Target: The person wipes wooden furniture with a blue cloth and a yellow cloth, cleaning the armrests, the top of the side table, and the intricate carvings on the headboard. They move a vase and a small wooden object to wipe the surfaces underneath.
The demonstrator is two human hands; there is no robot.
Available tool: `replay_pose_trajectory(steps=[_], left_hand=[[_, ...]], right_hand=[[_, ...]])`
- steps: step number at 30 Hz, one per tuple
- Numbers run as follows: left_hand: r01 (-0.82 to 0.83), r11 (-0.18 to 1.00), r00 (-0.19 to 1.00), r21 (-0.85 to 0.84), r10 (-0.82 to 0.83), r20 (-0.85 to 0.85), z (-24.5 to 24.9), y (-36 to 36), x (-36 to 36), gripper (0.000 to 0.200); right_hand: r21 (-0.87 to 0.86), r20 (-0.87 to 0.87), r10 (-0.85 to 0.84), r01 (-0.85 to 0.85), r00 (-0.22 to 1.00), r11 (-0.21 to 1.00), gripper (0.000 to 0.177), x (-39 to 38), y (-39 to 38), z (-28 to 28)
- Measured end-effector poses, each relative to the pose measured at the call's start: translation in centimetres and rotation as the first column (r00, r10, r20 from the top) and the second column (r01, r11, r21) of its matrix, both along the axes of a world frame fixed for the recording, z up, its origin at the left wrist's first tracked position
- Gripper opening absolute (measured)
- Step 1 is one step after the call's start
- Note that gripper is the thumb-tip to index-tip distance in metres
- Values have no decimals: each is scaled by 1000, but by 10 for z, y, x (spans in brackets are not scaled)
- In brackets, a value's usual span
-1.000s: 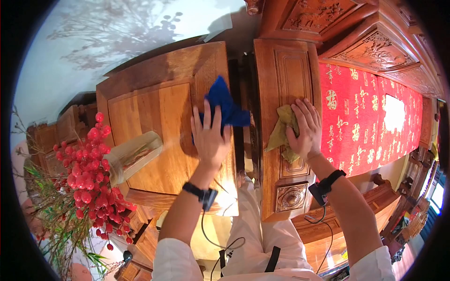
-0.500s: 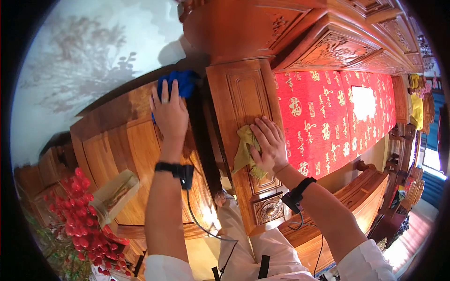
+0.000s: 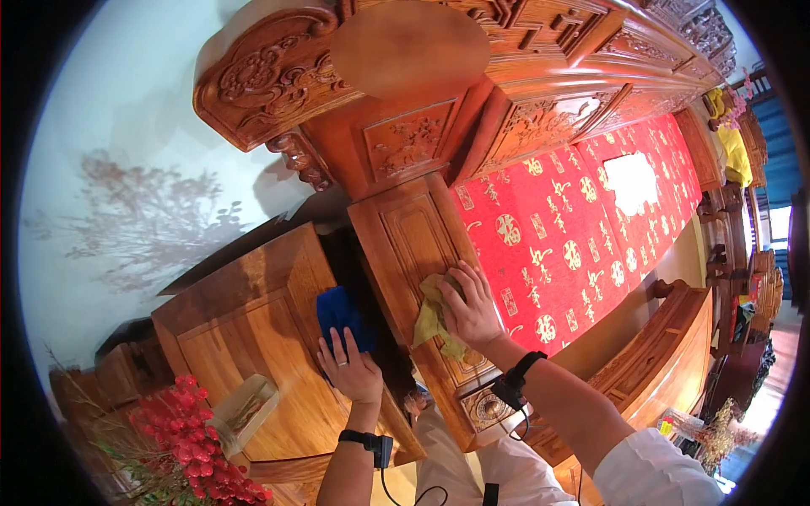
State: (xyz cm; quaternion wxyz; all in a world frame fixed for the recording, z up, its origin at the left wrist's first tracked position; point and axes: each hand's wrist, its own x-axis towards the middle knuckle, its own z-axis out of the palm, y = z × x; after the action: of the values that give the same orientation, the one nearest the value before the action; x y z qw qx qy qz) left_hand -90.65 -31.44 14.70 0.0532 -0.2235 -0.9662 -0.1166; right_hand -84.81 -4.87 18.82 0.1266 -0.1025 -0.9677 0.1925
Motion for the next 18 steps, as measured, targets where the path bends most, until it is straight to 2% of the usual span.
replay_pose_trajectory(steps=[7,10,11,13,15,17,18], left_hand=[[-16,1000,999,9,16,-50,7,7,1,57],[-6,1000,996,14,7,-86,3,6,1,56],[-8,1000,996,5,9,-89,3,6,1,55],[-16,1000,994,24,19,-110,-2,2,2,53],[-32,999,994,32,35,-106,-10,3,3,51],[-49,998,995,41,52,-83,-10,4,5,51],[-62,997,996,54,65,-62,-11,5,5,50]], right_hand=[[60,-105,0,6,994,998,46,-3,6,-8],[-34,-98,63,-67,993,997,49,0,3,-11],[-19,-108,50,-52,993,998,49,2,3,-12],[14,44,77,-78,996,997,53,4,1,-13],[57,1,133,-133,991,989,58,-5,3,-3],[26,234,229,-242,945,970,54,-8,-3,39],[39,231,224,-239,947,970,54,-9,-2,39]])
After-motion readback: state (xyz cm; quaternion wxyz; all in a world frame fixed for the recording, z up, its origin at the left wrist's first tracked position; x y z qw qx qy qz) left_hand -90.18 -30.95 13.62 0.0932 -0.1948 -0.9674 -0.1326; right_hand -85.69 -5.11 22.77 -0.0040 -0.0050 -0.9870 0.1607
